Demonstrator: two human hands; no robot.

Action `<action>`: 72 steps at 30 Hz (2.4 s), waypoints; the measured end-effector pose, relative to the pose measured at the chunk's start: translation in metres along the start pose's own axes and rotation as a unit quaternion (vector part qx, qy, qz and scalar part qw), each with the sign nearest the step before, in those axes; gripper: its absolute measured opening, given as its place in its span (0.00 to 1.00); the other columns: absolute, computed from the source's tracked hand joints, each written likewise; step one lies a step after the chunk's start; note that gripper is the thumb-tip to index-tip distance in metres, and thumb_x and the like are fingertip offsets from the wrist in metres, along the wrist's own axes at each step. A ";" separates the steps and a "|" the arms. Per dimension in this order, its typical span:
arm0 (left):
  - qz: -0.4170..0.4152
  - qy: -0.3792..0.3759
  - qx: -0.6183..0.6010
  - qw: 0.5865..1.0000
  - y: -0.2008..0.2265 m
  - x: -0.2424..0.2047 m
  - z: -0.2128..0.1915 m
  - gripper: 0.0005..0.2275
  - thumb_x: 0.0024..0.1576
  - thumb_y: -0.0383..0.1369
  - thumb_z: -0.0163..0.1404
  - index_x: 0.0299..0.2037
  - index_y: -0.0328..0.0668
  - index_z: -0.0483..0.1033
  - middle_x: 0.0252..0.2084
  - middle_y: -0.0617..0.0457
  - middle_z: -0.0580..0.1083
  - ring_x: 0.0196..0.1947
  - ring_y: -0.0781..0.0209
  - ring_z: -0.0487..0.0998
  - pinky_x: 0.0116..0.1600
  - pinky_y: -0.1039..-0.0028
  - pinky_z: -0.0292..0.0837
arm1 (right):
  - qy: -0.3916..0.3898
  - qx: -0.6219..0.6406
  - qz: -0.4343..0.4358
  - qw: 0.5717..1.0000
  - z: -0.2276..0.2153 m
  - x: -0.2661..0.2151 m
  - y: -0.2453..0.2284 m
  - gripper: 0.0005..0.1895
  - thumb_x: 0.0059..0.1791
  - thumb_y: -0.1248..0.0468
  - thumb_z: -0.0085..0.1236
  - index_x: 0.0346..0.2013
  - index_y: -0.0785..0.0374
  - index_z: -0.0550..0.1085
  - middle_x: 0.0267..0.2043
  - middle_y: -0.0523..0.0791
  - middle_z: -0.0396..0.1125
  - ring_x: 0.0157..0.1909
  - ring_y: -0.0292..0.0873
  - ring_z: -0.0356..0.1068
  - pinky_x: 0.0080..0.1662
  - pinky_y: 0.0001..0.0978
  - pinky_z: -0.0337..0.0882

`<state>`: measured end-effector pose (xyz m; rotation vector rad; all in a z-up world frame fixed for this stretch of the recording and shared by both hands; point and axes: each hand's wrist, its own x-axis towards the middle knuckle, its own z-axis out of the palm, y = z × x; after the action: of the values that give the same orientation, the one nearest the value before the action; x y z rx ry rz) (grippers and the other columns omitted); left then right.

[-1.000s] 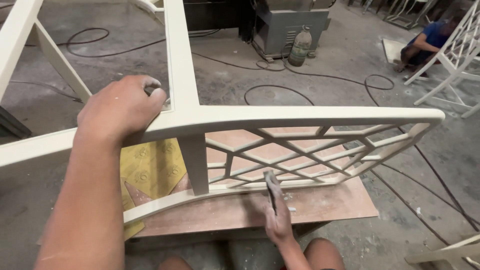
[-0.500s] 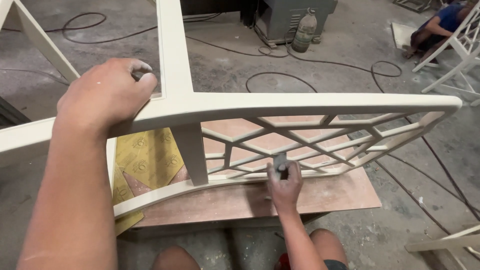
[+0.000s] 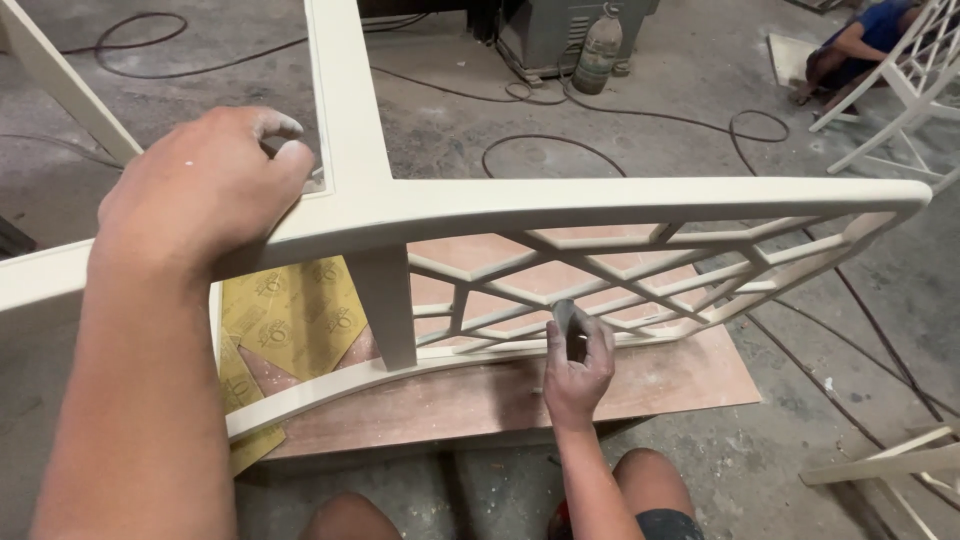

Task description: The person sands the frame of a white wooden chair using a sanding block, focusing on the lattice backrest and curved edges. The person repositions the chair to access different sections and continues sanding until the end of the clip.

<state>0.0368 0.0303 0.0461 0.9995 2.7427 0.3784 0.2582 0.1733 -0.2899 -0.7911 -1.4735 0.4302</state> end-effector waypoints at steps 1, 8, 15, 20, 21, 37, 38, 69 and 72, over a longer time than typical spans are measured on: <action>0.000 0.000 -0.001 1.000 0.000 0.000 -0.001 0.19 0.56 0.37 0.33 0.48 0.57 0.79 0.47 0.50 0.79 0.49 0.43 0.75 0.49 0.47 0.68 | -0.001 -0.001 -0.001 1.000 0.002 -0.001 0.000 0.15 0.53 0.62 0.61 0.50 0.69 0.75 0.47 0.50 0.67 0.50 0.46 0.71 0.54 0.36 0.75; -0.003 -0.005 -0.008 1.000 -0.002 0.001 -0.001 0.21 0.55 0.37 0.33 0.51 0.61 0.79 0.51 0.52 0.78 0.52 0.42 0.74 0.53 0.46 0.68 | -0.025 0.058 0.081 0.995 0.004 -0.012 0.020 0.12 0.52 0.63 0.60 0.36 0.58 0.63 0.31 0.41 0.58 0.32 0.37 0.58 0.38 0.29 0.63; 0.013 0.001 -0.013 1.000 -0.005 0.005 0.002 0.21 0.56 0.37 0.33 0.54 0.61 0.78 0.56 0.54 0.75 0.56 0.41 0.72 0.55 0.43 0.67 | -0.220 -0.121 0.431 0.867 -0.067 -0.031 0.056 0.46 0.40 0.62 0.74 0.64 0.58 0.54 0.42 0.46 0.65 0.40 0.44 0.69 0.40 0.36 0.72; 0.014 0.000 -0.004 1.000 -0.002 0.002 0.001 0.18 0.55 0.35 0.33 0.44 0.52 0.79 0.47 0.49 0.77 0.48 0.40 0.73 0.48 0.46 0.67 | -0.167 -0.132 0.353 0.911 -0.107 -0.058 0.112 0.24 0.39 0.62 0.77 0.20 0.58 0.62 0.19 0.42 0.60 0.25 0.38 0.58 0.30 0.31 0.57; 0.012 -0.001 -0.003 1.000 -0.001 0.002 0.001 0.18 0.56 0.34 0.33 0.45 0.52 0.79 0.47 0.48 0.77 0.48 0.41 0.73 0.47 0.46 0.67 | -0.159 -0.137 0.322 0.923 -0.109 -0.058 0.117 0.25 0.38 0.60 0.76 0.16 0.57 0.62 0.18 0.40 0.57 0.25 0.36 0.55 0.31 0.31 0.56; -0.002 0.009 -0.008 1.000 -0.002 0.005 0.002 0.23 0.54 0.37 0.34 0.58 0.62 0.76 0.59 0.53 0.75 0.58 0.41 0.73 0.58 0.45 0.66 | -0.027 -0.003 0.065 0.998 -0.012 0.004 -0.005 0.18 0.47 0.66 0.67 0.50 0.70 0.77 0.47 0.50 0.74 0.49 0.44 0.74 0.48 0.32 0.78; -0.001 0.010 -0.009 1.000 -0.003 0.006 0.003 0.24 0.53 0.37 0.34 0.59 0.62 0.75 0.60 0.53 0.74 0.59 0.41 0.72 0.59 0.44 0.66 | -0.013 0.014 0.049 0.999 -0.008 0.004 -0.005 0.15 0.48 0.67 0.66 0.47 0.70 0.77 0.45 0.50 0.73 0.48 0.44 0.74 0.48 0.32 0.78; -0.018 0.010 -0.019 1.000 0.000 0.004 0.001 0.24 0.55 0.38 0.34 0.61 0.64 0.73 0.60 0.49 0.73 0.59 0.39 0.71 0.57 0.40 0.66 | -0.010 0.020 0.005 1.000 0.018 -0.003 0.003 0.11 0.51 0.61 0.62 0.39 0.66 0.74 0.38 0.48 0.68 0.41 0.42 0.69 0.39 0.29 0.70; -0.013 0.012 -0.016 1.000 -0.002 0.006 0.003 0.26 0.54 0.38 0.34 0.65 0.65 0.71 0.61 0.50 0.73 0.61 0.40 0.70 0.58 0.40 0.66 | -0.008 0.015 -0.007 1.000 0.019 0.001 0.007 0.13 0.51 0.60 0.64 0.39 0.67 0.73 0.38 0.49 0.69 0.42 0.45 0.70 0.41 0.33 0.72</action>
<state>0.0316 0.0332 0.0417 0.9581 2.7590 0.4310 0.2413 0.1822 -0.2957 -0.7548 -1.4836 0.4469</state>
